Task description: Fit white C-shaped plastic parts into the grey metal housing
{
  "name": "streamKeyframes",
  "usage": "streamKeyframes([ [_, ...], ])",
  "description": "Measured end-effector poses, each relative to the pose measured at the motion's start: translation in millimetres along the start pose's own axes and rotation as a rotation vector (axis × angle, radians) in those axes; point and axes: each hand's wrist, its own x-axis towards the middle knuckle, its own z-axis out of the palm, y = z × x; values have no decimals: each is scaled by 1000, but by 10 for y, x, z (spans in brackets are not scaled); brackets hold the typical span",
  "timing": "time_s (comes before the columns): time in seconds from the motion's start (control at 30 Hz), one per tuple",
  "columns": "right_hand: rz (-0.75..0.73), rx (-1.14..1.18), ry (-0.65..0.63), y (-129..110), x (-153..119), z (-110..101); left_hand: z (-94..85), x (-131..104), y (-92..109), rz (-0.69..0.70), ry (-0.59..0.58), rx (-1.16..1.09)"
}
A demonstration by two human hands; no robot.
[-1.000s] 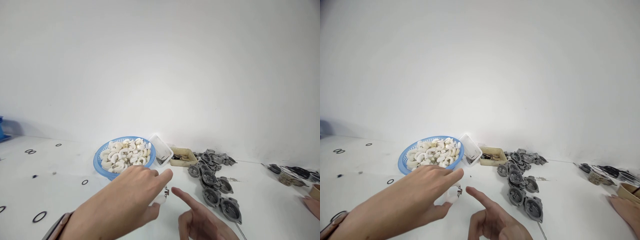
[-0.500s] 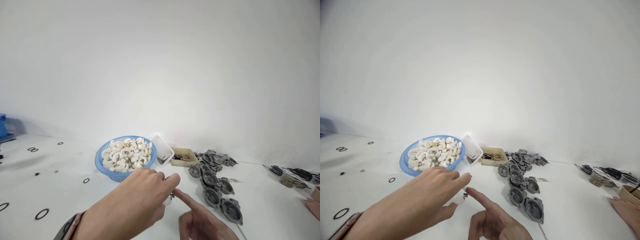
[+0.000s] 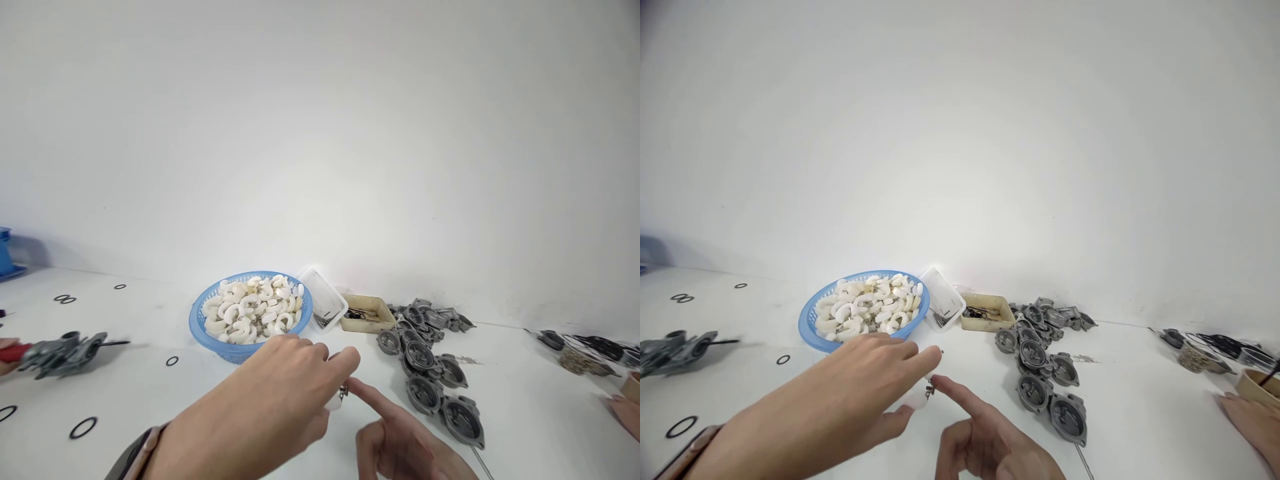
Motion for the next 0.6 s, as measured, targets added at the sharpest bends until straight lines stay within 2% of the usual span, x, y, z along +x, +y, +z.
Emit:
streamKeyframes([
  [0.03,-25,-14,-1,-11,17,10,-3,-1,-4,1,-8,-11],
  [0.1,-94,-124,90,-31,59,50,-13,-7,-9,5,-21,-31],
  [0.23,-143,-701,501,-5,123,161,-31,-18,14,-7,-48,-50],
  [0.3,-157,-927,593,45,135,189,-30,-16,33,-18,-56,-54],
  [0.37,-254,-1039,608,88,146,192,-16,-4,44,-19,-53,-45],
  [0.5,-567,-1209,580,69,196,176,54,45,36,-1,-34,-9],
  [0.6,-707,-1301,538,15,245,170,116,72,32,6,-20,-4],
])
